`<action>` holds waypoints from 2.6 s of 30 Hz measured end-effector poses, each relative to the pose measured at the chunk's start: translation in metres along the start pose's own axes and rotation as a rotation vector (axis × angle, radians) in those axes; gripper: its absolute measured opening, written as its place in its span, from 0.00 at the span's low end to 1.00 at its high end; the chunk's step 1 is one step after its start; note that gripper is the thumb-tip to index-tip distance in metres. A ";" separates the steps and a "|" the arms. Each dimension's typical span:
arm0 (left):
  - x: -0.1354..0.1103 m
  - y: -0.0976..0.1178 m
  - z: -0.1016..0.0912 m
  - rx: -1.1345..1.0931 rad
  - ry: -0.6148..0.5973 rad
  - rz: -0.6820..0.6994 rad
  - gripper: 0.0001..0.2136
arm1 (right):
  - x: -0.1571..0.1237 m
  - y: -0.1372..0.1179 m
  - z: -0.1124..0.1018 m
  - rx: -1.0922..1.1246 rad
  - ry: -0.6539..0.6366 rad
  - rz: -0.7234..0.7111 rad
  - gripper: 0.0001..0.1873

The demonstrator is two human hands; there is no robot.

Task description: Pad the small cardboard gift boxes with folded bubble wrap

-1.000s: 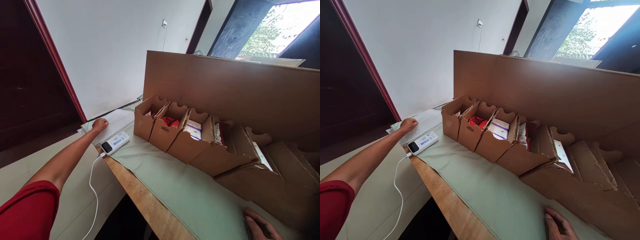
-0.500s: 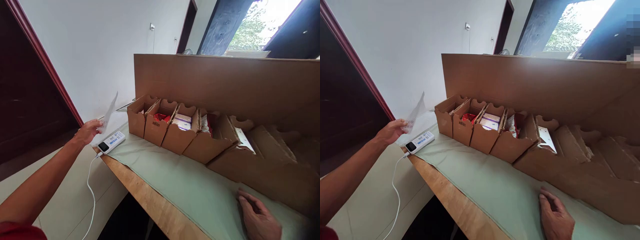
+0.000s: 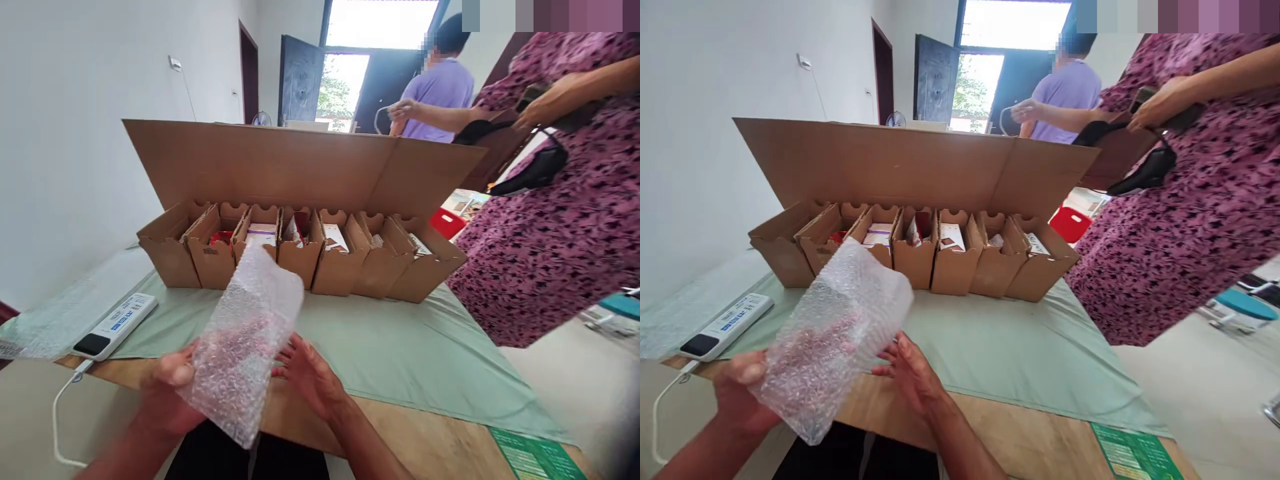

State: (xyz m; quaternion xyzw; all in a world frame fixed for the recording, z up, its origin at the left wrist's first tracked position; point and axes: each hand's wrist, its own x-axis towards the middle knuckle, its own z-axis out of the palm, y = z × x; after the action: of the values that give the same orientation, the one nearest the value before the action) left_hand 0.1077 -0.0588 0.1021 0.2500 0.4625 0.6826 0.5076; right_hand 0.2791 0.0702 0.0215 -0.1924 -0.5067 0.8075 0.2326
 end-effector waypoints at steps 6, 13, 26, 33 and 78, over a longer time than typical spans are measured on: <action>0.018 -0.019 0.009 0.100 -0.084 -0.050 0.22 | -0.012 -0.014 -0.029 -0.010 0.306 -0.107 0.37; 0.029 -0.063 -0.023 0.638 -0.023 -0.136 0.12 | -0.022 -0.044 -0.084 -0.524 0.512 -0.071 0.30; 0.057 -0.081 -0.016 1.504 -0.188 0.516 0.19 | -0.030 -0.023 -0.104 -1.689 0.595 -0.354 0.28; 0.113 -0.125 0.000 1.831 -0.613 0.472 0.31 | -0.016 0.004 -0.093 -1.772 0.137 -0.147 0.27; 0.109 -0.082 0.000 1.885 -0.120 0.060 0.14 | -0.051 -0.027 -0.130 -1.627 0.462 0.003 0.18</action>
State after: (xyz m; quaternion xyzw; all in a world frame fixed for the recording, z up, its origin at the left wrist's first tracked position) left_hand 0.1064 0.0466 0.0154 0.6036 0.7903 0.0264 0.1017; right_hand 0.3968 0.1456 -0.0040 -0.4606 -0.8698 0.1317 0.1184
